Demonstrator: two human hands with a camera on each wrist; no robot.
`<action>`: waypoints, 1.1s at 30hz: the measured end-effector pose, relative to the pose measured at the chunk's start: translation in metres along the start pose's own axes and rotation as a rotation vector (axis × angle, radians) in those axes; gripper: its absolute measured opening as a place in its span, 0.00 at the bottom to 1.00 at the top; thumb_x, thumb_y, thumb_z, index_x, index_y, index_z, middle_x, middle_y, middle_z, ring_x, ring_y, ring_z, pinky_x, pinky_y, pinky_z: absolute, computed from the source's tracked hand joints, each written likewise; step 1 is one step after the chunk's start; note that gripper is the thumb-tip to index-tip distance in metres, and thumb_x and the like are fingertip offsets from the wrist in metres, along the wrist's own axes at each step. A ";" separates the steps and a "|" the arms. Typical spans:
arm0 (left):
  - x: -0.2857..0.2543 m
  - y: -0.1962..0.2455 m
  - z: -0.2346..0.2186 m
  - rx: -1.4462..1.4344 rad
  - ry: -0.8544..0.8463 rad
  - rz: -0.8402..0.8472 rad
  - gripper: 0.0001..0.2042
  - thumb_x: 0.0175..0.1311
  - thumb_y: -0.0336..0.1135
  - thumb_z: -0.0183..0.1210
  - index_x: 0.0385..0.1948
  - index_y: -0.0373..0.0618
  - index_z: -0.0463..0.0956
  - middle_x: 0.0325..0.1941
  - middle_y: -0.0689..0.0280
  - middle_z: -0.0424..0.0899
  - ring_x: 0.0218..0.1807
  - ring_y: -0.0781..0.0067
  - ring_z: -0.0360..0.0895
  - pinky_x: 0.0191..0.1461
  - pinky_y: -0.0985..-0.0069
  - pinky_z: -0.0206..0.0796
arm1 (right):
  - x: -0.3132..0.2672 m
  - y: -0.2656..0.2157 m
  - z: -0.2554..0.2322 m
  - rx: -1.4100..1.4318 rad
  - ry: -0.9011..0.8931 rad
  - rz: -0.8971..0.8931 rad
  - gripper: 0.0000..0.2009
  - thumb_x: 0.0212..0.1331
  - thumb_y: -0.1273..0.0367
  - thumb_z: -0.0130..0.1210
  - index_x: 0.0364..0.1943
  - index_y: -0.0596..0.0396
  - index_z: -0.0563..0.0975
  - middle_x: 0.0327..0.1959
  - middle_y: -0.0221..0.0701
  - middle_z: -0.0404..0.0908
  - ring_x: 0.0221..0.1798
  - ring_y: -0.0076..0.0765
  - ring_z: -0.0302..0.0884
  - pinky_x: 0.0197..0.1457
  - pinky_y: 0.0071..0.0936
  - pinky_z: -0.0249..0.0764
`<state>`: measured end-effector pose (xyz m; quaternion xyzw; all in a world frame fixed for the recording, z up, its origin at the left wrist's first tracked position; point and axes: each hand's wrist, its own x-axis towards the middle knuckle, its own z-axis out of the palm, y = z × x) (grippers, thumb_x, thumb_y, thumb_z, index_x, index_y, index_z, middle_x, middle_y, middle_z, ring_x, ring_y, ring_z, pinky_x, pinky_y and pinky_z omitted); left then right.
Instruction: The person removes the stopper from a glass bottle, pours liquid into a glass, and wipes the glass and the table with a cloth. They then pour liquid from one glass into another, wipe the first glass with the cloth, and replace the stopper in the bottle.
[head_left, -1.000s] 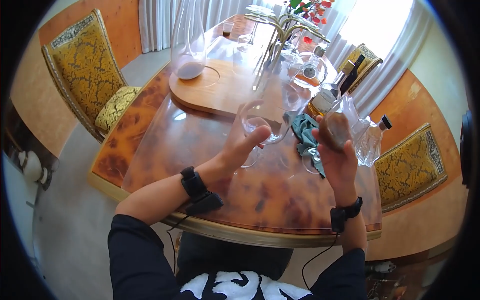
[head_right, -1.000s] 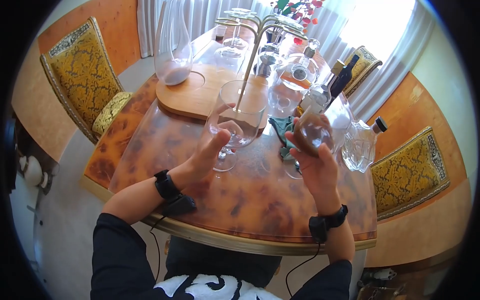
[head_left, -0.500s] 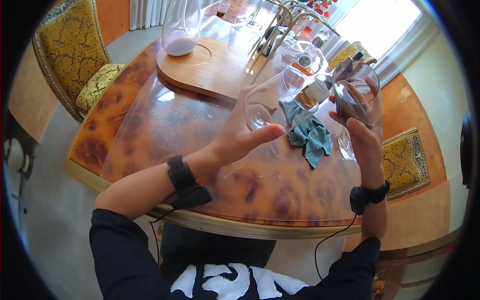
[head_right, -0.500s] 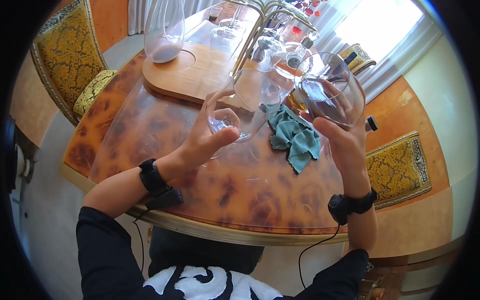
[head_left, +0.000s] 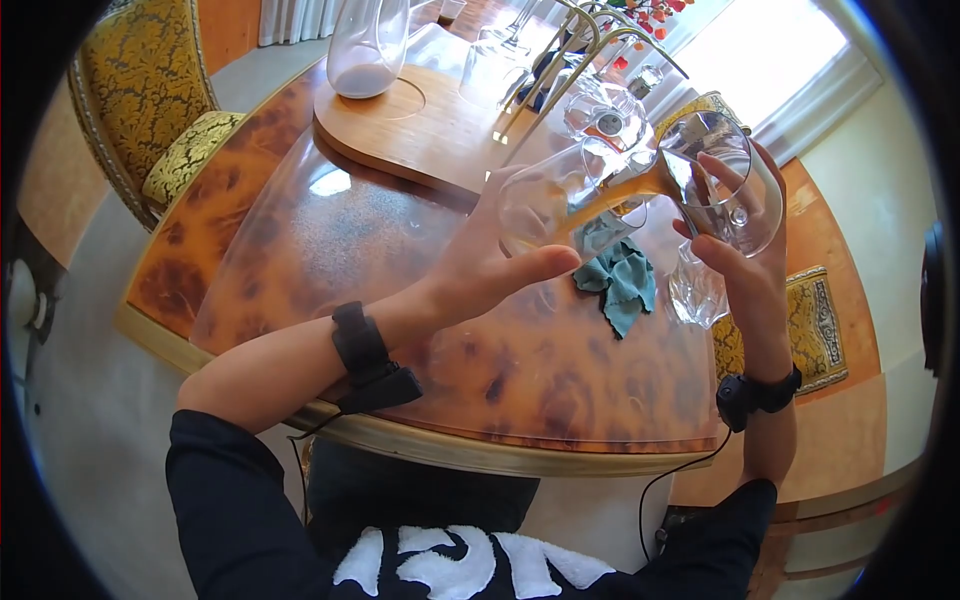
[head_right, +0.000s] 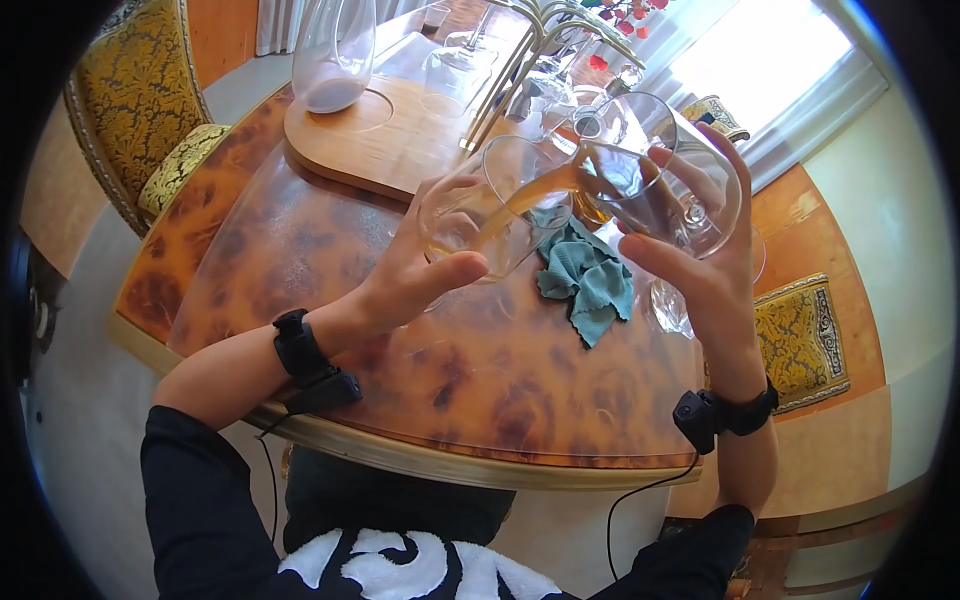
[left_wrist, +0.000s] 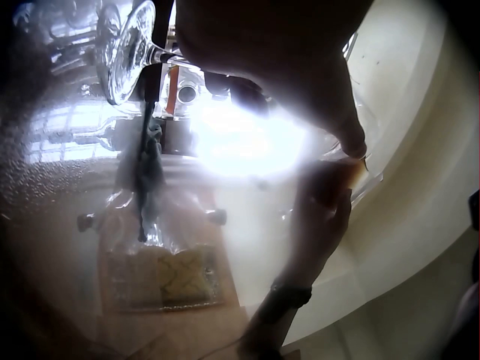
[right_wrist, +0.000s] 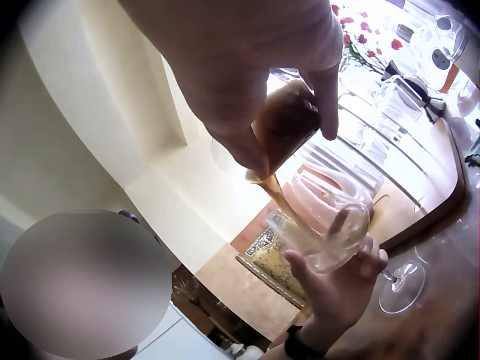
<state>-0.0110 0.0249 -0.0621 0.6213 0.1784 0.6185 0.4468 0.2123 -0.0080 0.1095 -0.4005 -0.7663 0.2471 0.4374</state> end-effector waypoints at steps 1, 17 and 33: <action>0.000 0.001 0.000 -0.006 -0.009 -0.010 0.46 0.57 0.57 0.69 0.68 0.37 0.53 0.63 0.57 0.60 0.62 0.67 0.68 0.66 0.69 0.62 | 0.001 -0.001 0.000 -0.023 0.000 -0.010 0.52 0.44 0.70 0.72 0.74 0.51 0.50 0.68 0.45 0.66 0.68 0.48 0.70 0.60 0.39 0.80; 0.000 0.001 0.005 -0.225 0.004 -0.044 0.43 0.59 0.51 0.70 0.66 0.36 0.53 0.61 0.58 0.64 0.63 0.71 0.67 0.64 0.71 0.64 | 0.023 -0.001 -0.015 -0.182 0.017 -0.137 0.51 0.43 0.69 0.73 0.74 0.50 0.52 0.65 0.48 0.69 0.60 0.50 0.78 0.60 0.38 0.81; 0.001 0.007 0.008 -0.256 0.028 -0.007 0.41 0.59 0.50 0.70 0.65 0.37 0.55 0.53 0.60 0.72 0.55 0.73 0.74 0.58 0.72 0.69 | 0.037 -0.018 -0.020 -0.259 -0.025 -0.246 0.52 0.41 0.73 0.76 0.73 0.44 0.55 0.66 0.47 0.65 0.63 0.49 0.74 0.63 0.43 0.77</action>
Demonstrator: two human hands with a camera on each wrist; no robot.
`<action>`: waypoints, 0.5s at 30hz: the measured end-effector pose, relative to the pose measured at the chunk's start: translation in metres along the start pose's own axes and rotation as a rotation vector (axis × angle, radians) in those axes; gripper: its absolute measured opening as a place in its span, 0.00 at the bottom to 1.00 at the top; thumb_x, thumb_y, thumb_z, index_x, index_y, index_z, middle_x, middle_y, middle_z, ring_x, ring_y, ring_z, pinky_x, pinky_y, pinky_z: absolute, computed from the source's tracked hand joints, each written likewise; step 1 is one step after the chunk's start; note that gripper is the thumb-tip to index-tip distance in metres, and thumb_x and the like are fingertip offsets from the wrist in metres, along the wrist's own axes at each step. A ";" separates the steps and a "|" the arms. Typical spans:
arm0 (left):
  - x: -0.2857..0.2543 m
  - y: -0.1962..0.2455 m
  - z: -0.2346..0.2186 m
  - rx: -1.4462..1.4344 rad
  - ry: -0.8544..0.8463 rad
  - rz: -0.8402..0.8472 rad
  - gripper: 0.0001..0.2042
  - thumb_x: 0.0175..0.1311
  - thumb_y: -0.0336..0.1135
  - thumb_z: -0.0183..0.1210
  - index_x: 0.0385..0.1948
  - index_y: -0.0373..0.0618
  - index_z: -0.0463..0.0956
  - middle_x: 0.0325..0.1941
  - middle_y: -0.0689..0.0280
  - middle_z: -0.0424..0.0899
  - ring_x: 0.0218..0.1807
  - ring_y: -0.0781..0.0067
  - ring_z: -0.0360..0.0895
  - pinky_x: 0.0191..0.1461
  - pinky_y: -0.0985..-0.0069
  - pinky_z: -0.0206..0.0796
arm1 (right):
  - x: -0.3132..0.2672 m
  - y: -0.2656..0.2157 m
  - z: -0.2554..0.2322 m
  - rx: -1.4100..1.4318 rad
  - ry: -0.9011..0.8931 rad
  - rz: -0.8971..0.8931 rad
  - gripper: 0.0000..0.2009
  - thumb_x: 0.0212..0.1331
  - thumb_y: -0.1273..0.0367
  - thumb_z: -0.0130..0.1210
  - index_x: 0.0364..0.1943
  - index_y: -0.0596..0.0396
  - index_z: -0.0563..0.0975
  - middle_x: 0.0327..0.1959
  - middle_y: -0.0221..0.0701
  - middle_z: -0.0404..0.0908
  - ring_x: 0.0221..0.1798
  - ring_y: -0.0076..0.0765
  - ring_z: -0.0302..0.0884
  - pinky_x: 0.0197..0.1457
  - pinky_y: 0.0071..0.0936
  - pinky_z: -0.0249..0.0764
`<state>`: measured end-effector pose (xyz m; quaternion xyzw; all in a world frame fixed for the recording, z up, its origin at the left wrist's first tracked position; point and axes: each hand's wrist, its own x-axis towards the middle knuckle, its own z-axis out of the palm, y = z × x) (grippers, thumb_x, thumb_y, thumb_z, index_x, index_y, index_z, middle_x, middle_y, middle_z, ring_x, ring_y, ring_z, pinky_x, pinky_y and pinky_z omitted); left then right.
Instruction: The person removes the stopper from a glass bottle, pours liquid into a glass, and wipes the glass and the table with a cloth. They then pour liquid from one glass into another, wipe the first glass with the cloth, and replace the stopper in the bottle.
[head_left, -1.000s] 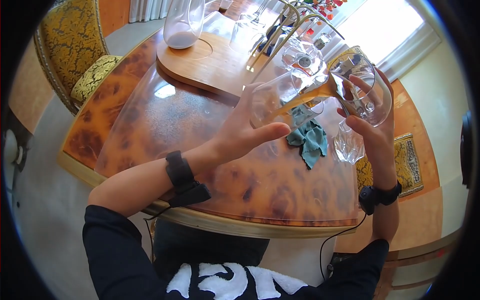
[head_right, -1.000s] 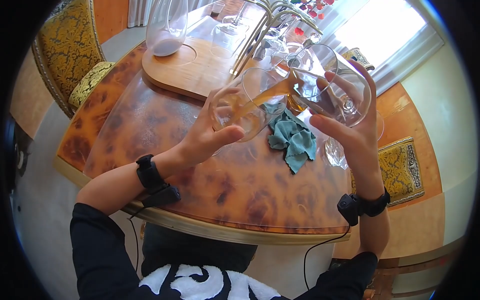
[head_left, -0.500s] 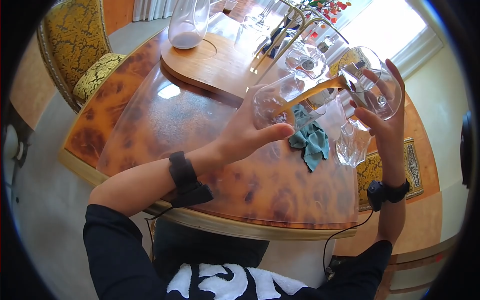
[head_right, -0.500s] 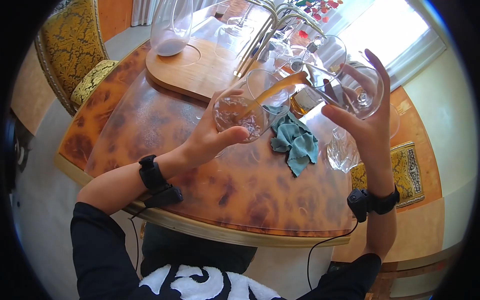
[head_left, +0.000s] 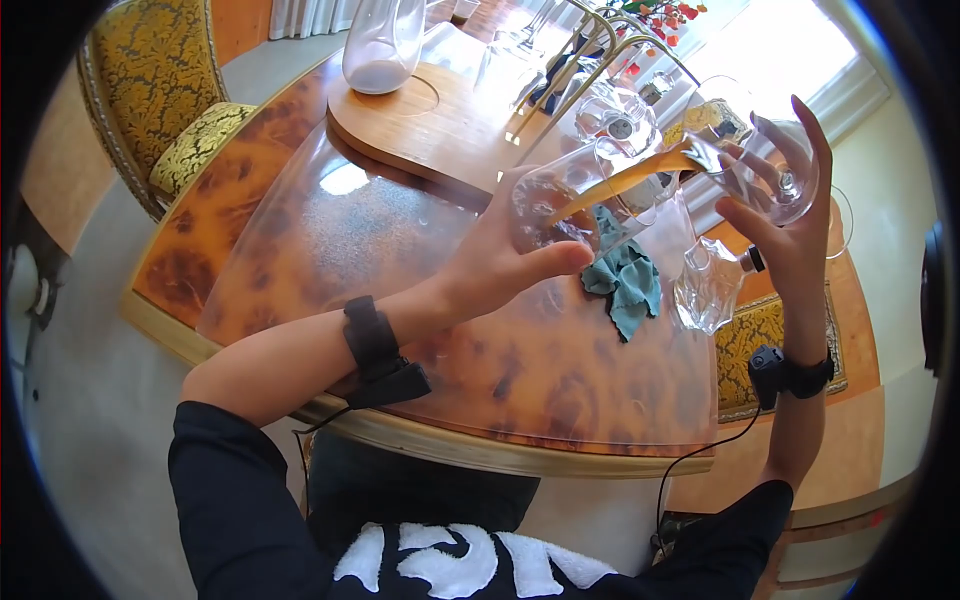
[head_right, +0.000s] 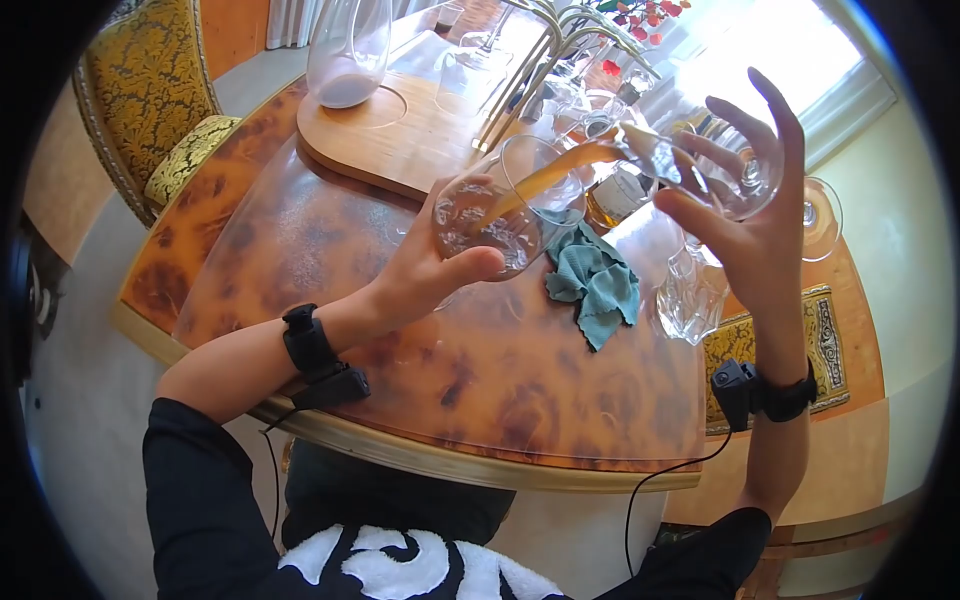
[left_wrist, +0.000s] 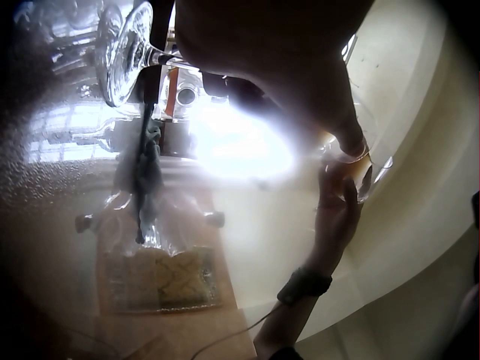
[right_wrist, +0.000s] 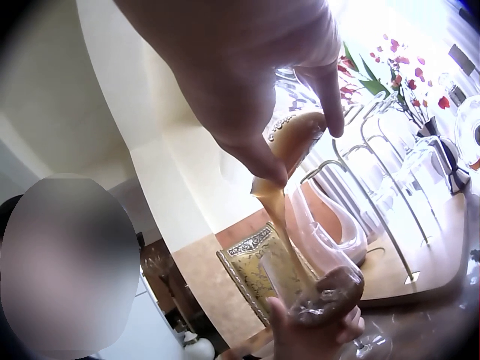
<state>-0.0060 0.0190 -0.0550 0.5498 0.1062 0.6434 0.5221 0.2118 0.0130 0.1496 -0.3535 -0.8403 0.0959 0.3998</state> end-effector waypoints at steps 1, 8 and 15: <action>0.000 -0.002 0.000 -0.005 0.005 0.012 0.41 0.59 0.50 0.70 0.65 0.37 0.55 0.54 0.60 0.72 0.56 0.73 0.74 0.58 0.72 0.69 | 0.000 -0.001 0.003 -0.002 0.001 -0.003 0.52 0.41 0.73 0.76 0.73 0.44 0.55 0.66 0.47 0.65 0.63 0.49 0.74 0.63 0.43 0.77; 0.002 0.000 -0.002 0.061 -0.040 0.024 0.42 0.60 0.53 0.68 0.66 0.37 0.55 0.53 0.60 0.70 0.58 0.71 0.72 0.60 0.72 0.68 | 0.012 0.004 0.011 -0.295 -0.028 -0.377 0.50 0.40 0.71 0.76 0.71 0.47 0.58 0.71 0.39 0.64 0.66 0.46 0.71 0.60 0.41 0.78; 0.001 -0.006 -0.004 0.032 -0.018 0.022 0.40 0.59 0.54 0.69 0.64 0.37 0.57 0.54 0.61 0.70 0.57 0.73 0.71 0.62 0.72 0.66 | 0.038 -0.010 -0.014 -0.599 -0.072 -0.858 0.45 0.45 0.78 0.73 0.70 0.38 0.62 0.72 0.48 0.60 0.69 0.57 0.68 0.60 0.51 0.79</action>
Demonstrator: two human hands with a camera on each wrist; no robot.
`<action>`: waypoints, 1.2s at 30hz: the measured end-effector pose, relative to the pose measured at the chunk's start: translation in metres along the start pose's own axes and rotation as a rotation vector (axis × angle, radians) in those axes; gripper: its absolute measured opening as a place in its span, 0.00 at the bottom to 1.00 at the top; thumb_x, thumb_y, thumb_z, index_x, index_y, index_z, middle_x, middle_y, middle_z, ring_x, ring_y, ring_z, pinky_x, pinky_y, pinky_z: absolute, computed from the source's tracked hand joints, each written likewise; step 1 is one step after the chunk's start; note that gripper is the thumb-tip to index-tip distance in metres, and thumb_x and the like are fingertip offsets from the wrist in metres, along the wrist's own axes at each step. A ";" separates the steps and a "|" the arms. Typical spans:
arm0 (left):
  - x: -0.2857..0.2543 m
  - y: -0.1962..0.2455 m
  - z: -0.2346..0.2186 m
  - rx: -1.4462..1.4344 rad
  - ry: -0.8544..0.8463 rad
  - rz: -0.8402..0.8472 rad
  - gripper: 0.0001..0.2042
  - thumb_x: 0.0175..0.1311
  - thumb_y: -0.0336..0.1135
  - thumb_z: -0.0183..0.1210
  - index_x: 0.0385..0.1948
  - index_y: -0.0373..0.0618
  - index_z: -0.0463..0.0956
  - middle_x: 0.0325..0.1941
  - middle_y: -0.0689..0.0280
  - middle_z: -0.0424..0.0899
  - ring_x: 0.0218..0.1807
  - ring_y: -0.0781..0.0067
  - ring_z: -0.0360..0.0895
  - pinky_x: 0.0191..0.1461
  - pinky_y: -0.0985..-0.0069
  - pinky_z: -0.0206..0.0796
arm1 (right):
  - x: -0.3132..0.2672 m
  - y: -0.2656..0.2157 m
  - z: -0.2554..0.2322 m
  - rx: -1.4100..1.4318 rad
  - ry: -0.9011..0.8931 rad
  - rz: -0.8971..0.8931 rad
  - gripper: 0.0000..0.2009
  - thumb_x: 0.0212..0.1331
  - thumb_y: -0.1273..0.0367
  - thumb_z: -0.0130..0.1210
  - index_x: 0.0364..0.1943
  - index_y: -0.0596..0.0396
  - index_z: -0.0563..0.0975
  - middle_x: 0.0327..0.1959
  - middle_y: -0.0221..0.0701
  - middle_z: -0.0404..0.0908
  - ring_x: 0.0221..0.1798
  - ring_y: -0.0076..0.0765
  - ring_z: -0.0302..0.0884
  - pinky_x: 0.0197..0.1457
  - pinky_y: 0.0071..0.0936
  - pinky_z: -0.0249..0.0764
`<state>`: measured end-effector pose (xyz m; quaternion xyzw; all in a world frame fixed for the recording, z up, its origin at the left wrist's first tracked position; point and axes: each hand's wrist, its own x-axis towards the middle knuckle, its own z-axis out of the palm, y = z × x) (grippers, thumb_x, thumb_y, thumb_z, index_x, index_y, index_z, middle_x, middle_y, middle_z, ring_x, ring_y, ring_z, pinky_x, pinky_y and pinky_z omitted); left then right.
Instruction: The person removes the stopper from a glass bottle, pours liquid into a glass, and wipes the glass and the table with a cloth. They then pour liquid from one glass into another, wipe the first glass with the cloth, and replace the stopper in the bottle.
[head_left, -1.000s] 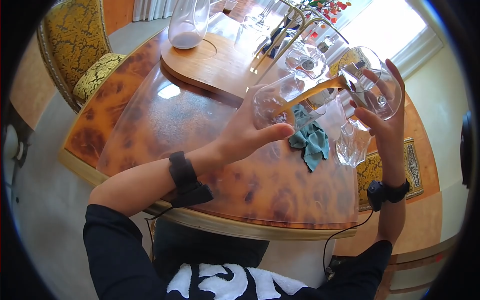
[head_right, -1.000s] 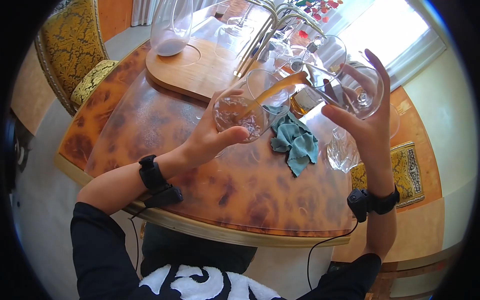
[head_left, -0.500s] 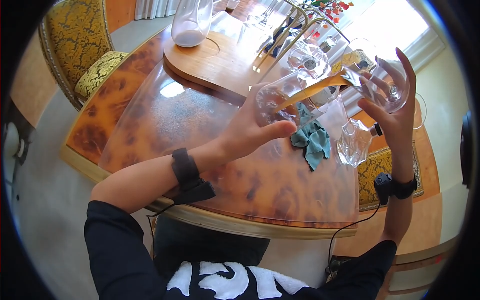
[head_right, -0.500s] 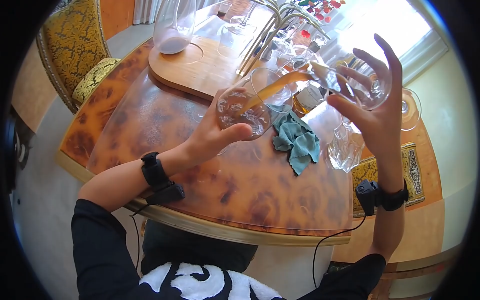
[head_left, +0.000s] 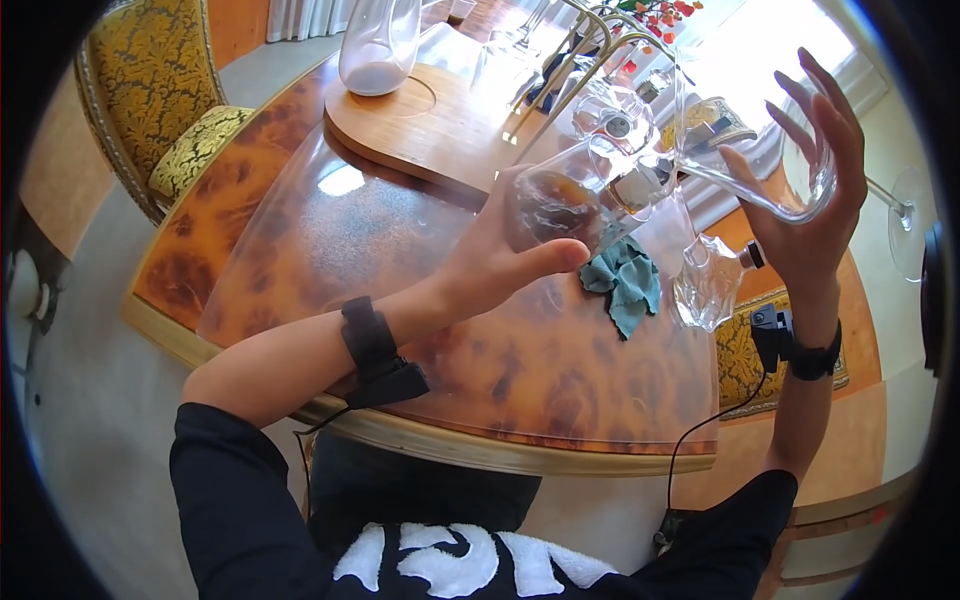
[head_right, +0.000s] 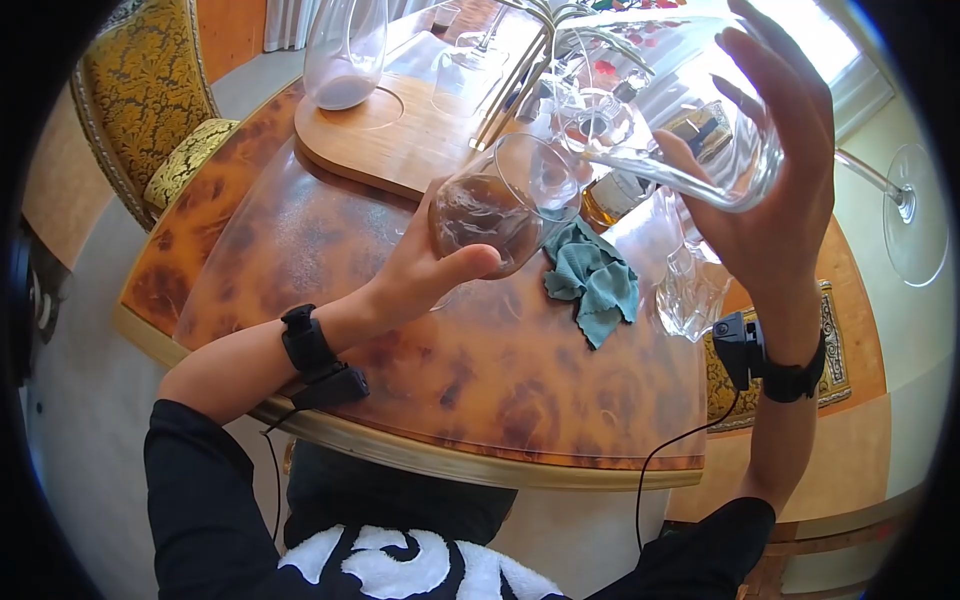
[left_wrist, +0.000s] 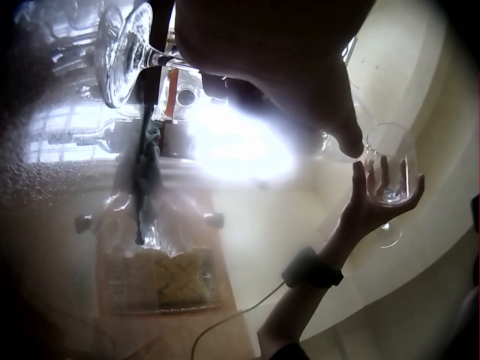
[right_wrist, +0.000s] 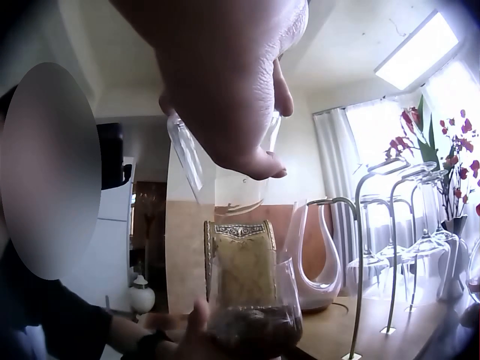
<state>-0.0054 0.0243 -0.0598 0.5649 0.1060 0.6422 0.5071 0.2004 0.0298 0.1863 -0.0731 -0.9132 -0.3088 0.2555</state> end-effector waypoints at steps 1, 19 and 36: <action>0.000 -0.002 -0.001 0.048 0.007 0.010 0.40 0.59 0.53 0.69 0.64 0.37 0.57 0.55 0.60 0.70 0.57 0.73 0.71 0.61 0.72 0.66 | 0.001 0.000 0.000 -0.001 -0.001 0.002 0.45 0.45 0.78 0.73 0.70 0.38 0.62 0.72 0.48 0.60 0.69 0.57 0.68 0.60 0.51 0.79; -0.002 -0.004 -0.001 -0.007 0.018 -0.034 0.43 0.58 0.52 0.70 0.65 0.37 0.54 0.57 0.59 0.71 0.59 0.73 0.71 0.63 0.73 0.65 | -0.008 -0.010 0.019 -0.131 -0.040 0.059 0.38 0.48 0.74 0.71 0.66 0.35 0.69 0.72 0.43 0.62 0.71 0.53 0.65 0.68 0.48 0.73; -0.001 0.005 0.000 -0.026 0.013 -0.055 0.38 0.61 0.47 0.69 0.64 0.39 0.54 0.56 0.58 0.73 0.58 0.72 0.74 0.61 0.73 0.69 | -0.008 -0.028 0.035 0.069 0.057 0.303 0.47 0.42 0.69 0.77 0.70 0.49 0.60 0.69 0.43 0.67 0.66 0.47 0.73 0.66 0.43 0.73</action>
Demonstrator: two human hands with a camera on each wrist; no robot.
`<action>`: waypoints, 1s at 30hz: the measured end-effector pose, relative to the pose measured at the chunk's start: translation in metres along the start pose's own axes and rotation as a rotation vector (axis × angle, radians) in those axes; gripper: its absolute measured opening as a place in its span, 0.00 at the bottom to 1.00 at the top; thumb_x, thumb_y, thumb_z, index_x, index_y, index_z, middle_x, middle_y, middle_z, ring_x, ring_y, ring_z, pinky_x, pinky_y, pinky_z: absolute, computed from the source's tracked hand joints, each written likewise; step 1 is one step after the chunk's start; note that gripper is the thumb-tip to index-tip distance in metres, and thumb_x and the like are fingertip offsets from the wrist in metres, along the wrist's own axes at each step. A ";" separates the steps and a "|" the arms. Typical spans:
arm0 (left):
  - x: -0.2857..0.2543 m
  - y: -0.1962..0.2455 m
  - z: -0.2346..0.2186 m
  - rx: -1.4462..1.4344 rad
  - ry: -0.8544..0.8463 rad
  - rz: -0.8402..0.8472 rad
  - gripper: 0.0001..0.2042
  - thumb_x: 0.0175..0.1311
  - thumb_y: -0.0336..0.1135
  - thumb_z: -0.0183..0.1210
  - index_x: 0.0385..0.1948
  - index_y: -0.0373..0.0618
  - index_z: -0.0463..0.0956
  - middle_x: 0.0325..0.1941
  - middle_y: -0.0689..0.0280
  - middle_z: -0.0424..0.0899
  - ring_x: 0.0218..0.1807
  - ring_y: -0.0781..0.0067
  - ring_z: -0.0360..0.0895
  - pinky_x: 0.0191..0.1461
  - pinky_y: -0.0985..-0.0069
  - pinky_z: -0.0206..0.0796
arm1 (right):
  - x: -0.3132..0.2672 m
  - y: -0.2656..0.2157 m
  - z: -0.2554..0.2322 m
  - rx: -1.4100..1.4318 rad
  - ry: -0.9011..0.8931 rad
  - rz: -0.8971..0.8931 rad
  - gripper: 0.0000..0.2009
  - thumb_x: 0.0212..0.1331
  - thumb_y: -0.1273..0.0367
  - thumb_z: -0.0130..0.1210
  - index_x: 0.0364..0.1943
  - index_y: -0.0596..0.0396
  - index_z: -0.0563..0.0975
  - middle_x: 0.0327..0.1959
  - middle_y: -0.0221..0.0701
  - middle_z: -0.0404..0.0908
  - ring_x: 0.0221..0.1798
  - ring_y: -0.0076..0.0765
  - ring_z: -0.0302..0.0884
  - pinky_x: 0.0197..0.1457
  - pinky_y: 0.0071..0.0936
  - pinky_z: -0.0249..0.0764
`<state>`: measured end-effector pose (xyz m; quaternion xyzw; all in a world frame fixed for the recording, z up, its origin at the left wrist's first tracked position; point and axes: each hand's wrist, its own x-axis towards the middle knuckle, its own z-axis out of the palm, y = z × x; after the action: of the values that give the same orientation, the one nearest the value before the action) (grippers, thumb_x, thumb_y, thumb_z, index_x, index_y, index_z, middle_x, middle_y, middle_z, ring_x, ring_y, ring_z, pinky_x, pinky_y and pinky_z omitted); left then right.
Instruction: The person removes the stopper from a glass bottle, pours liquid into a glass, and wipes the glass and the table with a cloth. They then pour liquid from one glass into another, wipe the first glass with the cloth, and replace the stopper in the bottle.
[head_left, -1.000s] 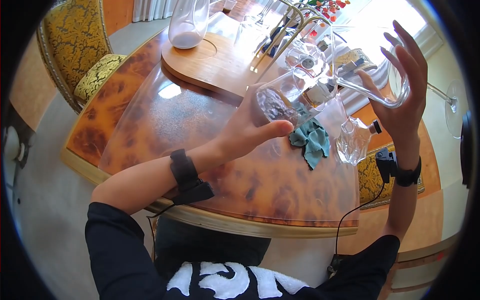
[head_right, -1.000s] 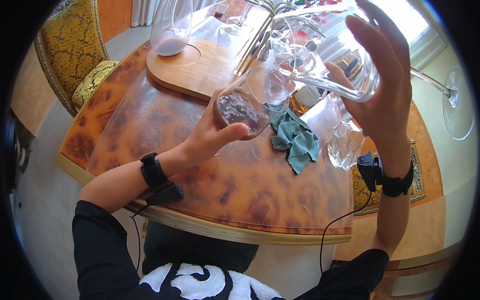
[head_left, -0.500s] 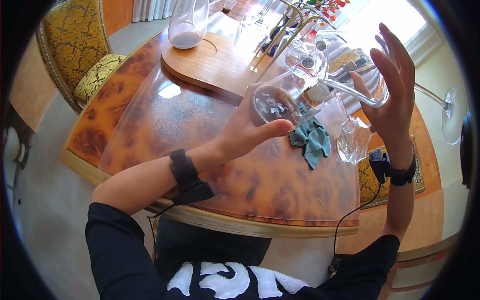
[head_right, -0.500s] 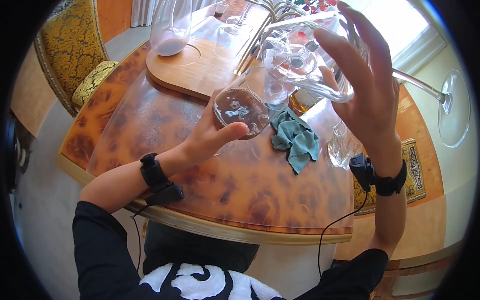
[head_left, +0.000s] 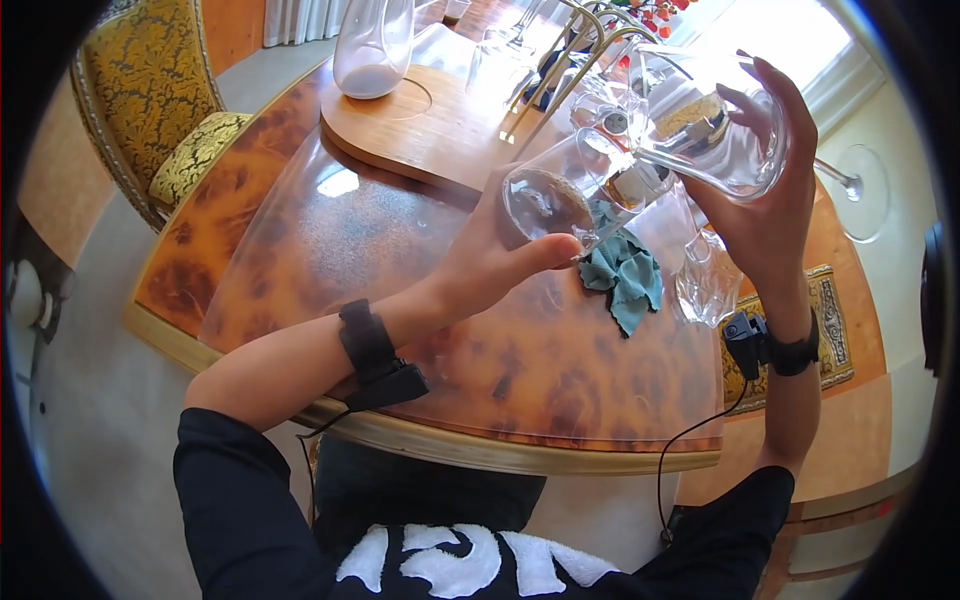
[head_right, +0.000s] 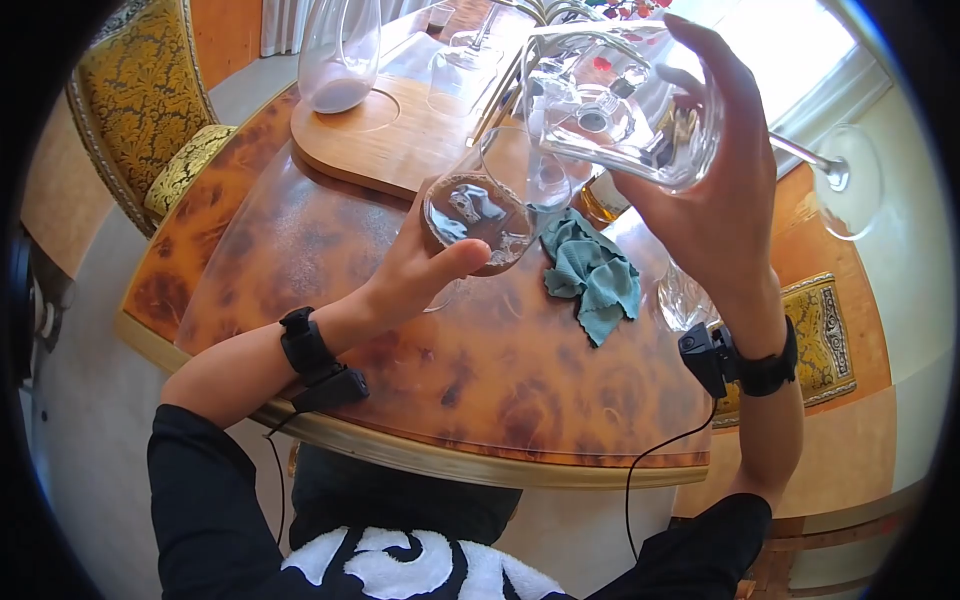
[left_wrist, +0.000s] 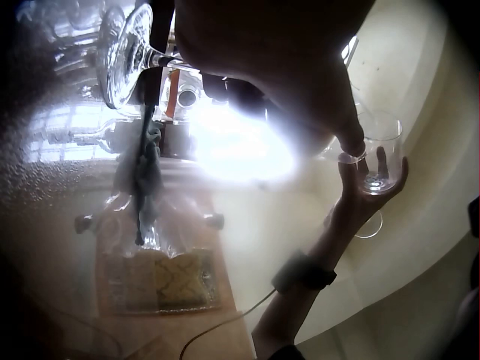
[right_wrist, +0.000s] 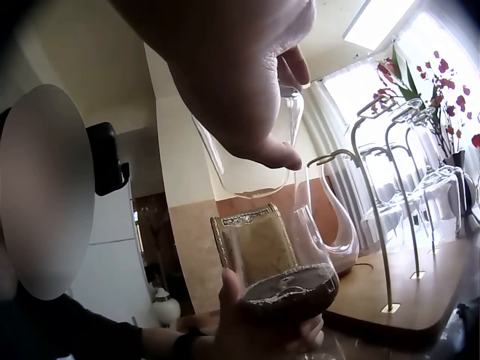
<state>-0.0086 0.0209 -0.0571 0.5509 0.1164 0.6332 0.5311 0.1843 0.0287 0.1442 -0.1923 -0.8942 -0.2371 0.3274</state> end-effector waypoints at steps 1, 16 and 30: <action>0.000 0.001 -0.001 -0.008 0.007 -0.021 0.37 0.61 0.46 0.69 0.63 0.39 0.55 0.56 0.58 0.74 0.57 0.72 0.74 0.60 0.74 0.70 | -0.002 0.000 0.002 0.055 0.023 0.084 0.49 0.41 0.69 0.77 0.71 0.49 0.58 0.68 0.43 0.67 0.65 0.46 0.74 0.66 0.42 0.73; 0.004 -0.014 -0.017 0.023 0.079 -0.086 0.32 0.63 0.49 0.66 0.61 0.42 0.60 0.49 0.63 0.79 0.38 0.81 0.76 0.33 0.83 0.70 | -0.048 -0.001 0.014 0.927 0.484 0.612 0.42 0.55 0.73 0.66 0.71 0.55 0.53 0.65 0.51 0.66 0.62 0.55 0.75 0.65 0.44 0.75; 0.006 -0.012 -0.016 0.043 0.063 -0.107 0.31 0.64 0.49 0.64 0.60 0.39 0.60 0.47 0.61 0.79 0.35 0.81 0.76 0.32 0.83 0.70 | -0.140 -0.023 0.105 1.697 0.813 1.019 0.30 0.70 0.59 0.53 0.71 0.49 0.56 0.68 0.51 0.65 0.61 0.62 0.75 0.60 0.41 0.79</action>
<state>-0.0141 0.0374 -0.0680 0.5350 0.1757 0.6182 0.5484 0.2210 0.0413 -0.0282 -0.1590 -0.4049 0.5810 0.6879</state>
